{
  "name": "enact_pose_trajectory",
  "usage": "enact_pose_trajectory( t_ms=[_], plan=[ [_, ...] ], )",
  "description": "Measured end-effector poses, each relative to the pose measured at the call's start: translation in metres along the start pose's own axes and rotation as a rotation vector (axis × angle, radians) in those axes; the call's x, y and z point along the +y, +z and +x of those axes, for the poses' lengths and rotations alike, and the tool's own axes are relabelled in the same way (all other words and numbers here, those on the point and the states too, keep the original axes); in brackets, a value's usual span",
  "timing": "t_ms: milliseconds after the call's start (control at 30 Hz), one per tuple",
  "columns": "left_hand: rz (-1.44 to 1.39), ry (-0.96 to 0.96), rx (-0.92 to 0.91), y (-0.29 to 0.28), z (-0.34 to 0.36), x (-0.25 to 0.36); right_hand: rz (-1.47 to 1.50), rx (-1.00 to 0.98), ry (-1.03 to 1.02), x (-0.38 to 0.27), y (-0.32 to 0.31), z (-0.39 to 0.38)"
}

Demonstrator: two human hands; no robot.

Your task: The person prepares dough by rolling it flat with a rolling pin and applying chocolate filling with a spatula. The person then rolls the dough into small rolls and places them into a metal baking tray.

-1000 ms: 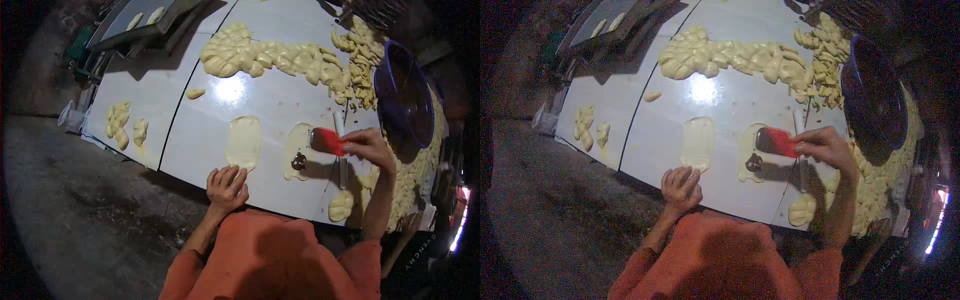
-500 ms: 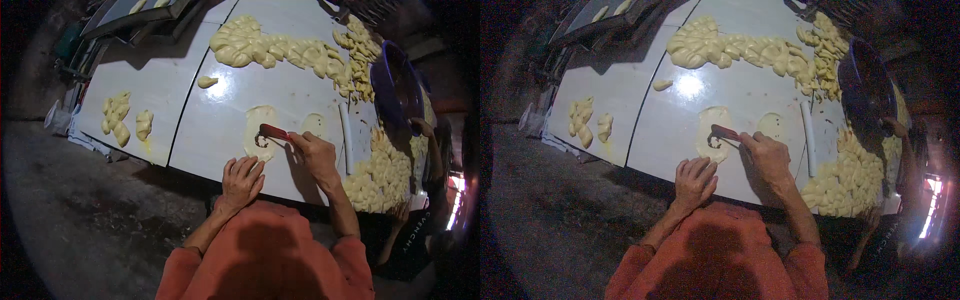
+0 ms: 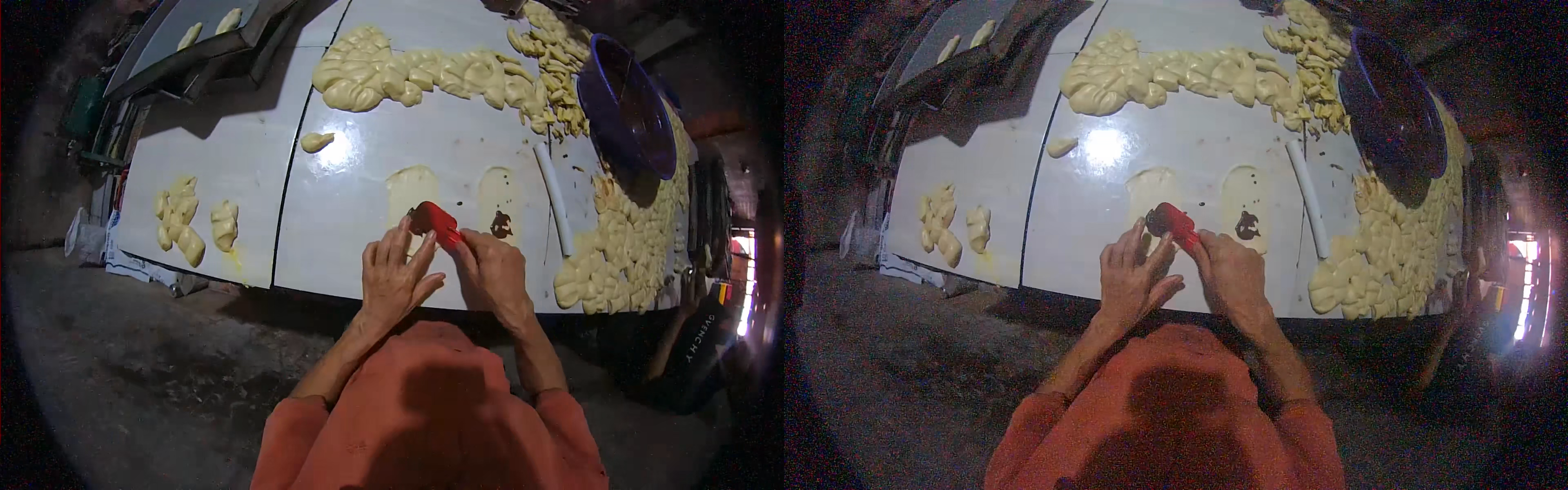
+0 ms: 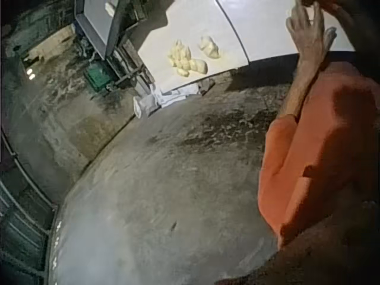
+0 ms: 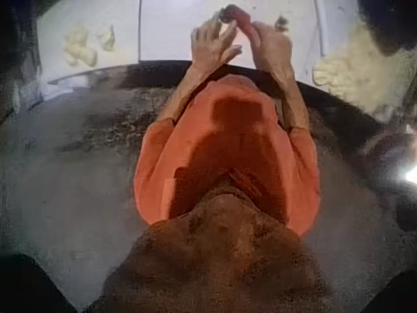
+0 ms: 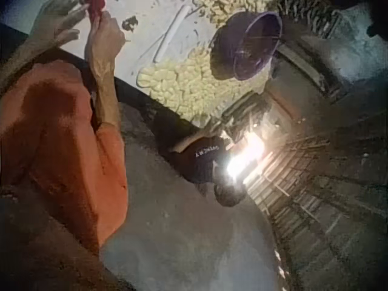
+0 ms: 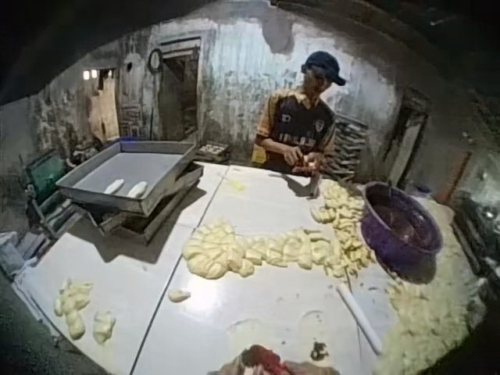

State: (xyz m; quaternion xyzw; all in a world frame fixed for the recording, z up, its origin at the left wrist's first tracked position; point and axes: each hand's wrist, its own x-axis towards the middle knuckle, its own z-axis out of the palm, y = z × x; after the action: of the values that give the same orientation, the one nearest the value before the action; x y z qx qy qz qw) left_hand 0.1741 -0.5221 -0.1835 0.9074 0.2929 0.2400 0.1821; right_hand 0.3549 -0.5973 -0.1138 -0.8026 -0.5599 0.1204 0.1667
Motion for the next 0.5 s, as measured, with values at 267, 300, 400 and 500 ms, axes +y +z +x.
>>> enact_pose_trajectory(
  t_ms=[267, 300, 400, 500],
  plan=[
    [0.12, -0.109, -0.146, 0.007, 0.003, -0.013, 0.077, -0.101, 0.196, 0.004, -0.017, -0.005],
    [0.12, -0.108, -0.148, 0.005, 0.0, -0.014, 0.083, -0.083, 0.182, 0.003, -0.019, -0.006],
    [0.169, -0.078, -0.174, 0.002, -0.009, -0.012, 0.101, -0.023, 0.154, 0.011, -0.011, -0.009],
    [0.182, -0.13, -0.187, -0.007, -0.021, -0.017, 0.153, -0.027, 0.146, 0.005, -0.005, -0.002]
  ],
)
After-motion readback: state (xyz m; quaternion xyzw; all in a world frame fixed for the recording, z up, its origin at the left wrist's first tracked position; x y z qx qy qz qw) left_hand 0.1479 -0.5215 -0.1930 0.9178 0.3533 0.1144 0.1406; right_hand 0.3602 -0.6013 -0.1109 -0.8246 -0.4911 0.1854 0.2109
